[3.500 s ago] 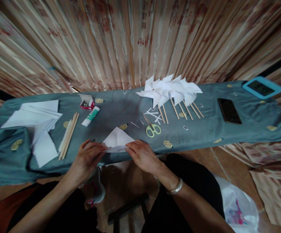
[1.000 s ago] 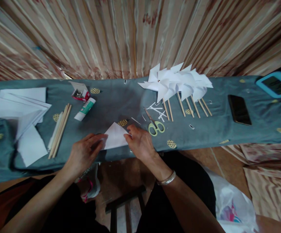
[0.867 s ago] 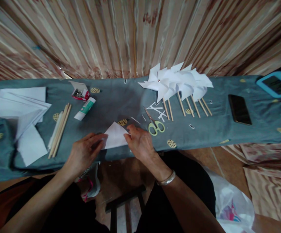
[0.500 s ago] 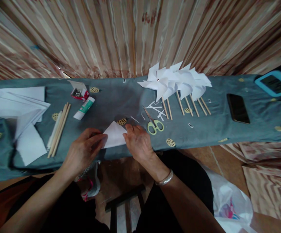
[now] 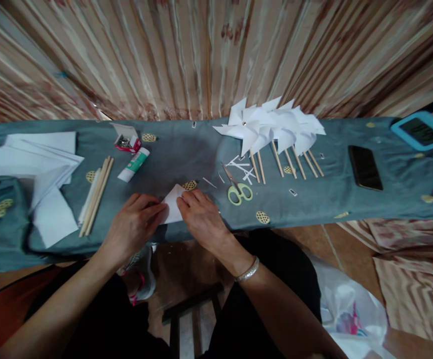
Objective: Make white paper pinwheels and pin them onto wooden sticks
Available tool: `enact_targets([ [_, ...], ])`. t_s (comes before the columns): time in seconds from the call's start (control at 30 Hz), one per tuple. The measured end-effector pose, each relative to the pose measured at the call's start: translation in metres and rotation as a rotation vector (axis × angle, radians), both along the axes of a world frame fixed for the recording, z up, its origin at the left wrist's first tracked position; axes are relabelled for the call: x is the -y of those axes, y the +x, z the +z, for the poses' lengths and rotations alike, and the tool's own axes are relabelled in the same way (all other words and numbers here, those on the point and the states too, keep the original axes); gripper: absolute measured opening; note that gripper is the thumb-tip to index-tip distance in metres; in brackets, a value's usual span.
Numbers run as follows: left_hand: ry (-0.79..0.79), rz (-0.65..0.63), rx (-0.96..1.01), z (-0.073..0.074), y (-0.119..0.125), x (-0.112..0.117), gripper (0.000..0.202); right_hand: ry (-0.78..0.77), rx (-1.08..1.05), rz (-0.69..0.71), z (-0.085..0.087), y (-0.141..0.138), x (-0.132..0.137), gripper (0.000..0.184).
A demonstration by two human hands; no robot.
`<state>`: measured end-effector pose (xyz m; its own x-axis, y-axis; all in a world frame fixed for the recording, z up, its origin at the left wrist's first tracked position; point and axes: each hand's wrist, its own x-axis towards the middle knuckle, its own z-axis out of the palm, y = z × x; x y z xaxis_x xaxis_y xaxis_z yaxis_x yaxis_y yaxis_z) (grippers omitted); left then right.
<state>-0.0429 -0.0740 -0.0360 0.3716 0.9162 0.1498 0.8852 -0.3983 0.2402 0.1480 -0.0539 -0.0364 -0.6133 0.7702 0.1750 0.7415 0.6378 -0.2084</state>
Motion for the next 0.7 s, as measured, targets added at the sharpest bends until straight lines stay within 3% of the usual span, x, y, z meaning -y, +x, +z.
enact_targets([
  [0.37, -0.006, 0.006, 0.004, 0.001, 0.001, -0.001, 0.022, -0.064, 0.023, 0.049, -0.001, -0.006, 0.001, 0.032],
  [0.6, -0.070, -0.139, 0.122, -0.001, 0.007, 0.003, 0.025, -0.079, -0.015, 0.051, -0.003, -0.003, -0.001, 0.033],
  [0.7, -0.080, -0.125, 0.177, -0.001, 0.011, 0.005, 0.025, -0.084, -0.053, 0.042, -0.005, -0.002, -0.001, 0.030],
])
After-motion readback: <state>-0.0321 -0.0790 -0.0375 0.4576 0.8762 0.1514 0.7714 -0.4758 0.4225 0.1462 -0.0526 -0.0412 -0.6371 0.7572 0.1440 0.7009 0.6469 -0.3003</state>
